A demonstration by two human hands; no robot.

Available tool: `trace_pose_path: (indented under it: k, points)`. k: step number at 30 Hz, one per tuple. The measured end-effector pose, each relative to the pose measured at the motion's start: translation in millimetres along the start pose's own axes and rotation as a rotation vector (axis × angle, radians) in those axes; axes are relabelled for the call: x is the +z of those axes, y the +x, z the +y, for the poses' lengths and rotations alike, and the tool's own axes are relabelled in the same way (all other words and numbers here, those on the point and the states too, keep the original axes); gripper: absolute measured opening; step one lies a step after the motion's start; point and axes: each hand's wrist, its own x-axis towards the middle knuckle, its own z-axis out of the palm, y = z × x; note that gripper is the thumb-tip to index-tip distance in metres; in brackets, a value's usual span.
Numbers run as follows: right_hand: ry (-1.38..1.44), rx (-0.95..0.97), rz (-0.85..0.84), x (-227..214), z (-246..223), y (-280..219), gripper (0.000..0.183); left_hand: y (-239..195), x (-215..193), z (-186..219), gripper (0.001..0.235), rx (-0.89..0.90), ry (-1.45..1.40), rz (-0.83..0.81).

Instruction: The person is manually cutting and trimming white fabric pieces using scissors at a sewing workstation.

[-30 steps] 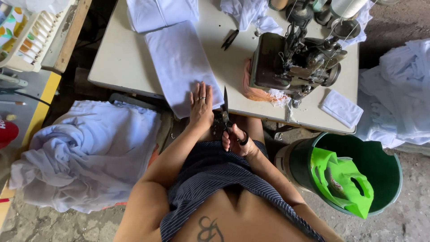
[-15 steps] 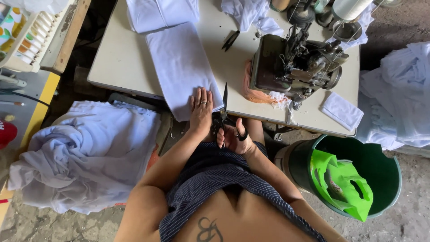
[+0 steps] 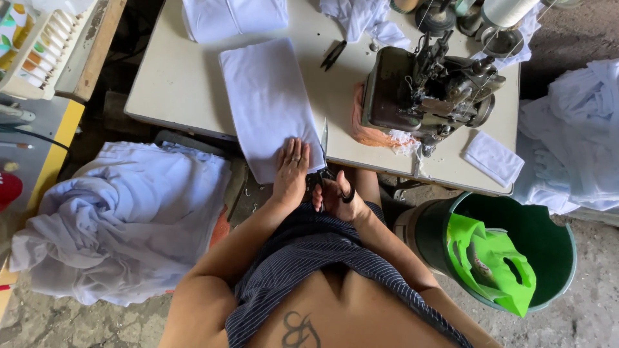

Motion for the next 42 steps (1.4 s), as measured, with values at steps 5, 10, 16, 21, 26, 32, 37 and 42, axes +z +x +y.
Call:
trace_pose_path:
  k: [5, 10, 16, 21, 26, 32, 37, 42]
  points:
    - [-0.028, 0.045, 0.152, -2, 3, -2, 0.065, -1, 1, 1, 0.066, 0.008, -0.012, 0.052]
    - [-0.012, 0.030, 0.193, -13, 12, -12, 0.057, -16, 0, 1, 0.058, 0.016, -0.104, 0.178]
    - [0.008, -0.025, 0.026, 3, -7, 2, 0.081, -25, 6, -6, 0.022, -0.065, -0.362, 0.172]
    - [-0.017, 0.010, 0.206, 8, -9, 7, 0.061, -14, -20, 0, 0.020, -0.053, -0.441, 0.190]
    - [0.013, -0.008, 0.204, -9, 9, -9, 0.063, -28, -20, 5, 0.020, -0.061, -0.489, 0.187]
    - [0.000, -0.072, 0.139, 14, -3, -6, 0.079, -43, -20, 12, 0.021, -0.071, -0.567, 0.182]
    - [-0.048, -0.077, 0.240, 0, 3, -7, 0.054, -44, -25, 14, 0.022, -0.078, -0.579, 0.180]
    - [0.002, -0.082, 0.198, -2, 13, -13, 0.070, -58, -25, 16, 0.022, -0.106, -0.638, 0.140]
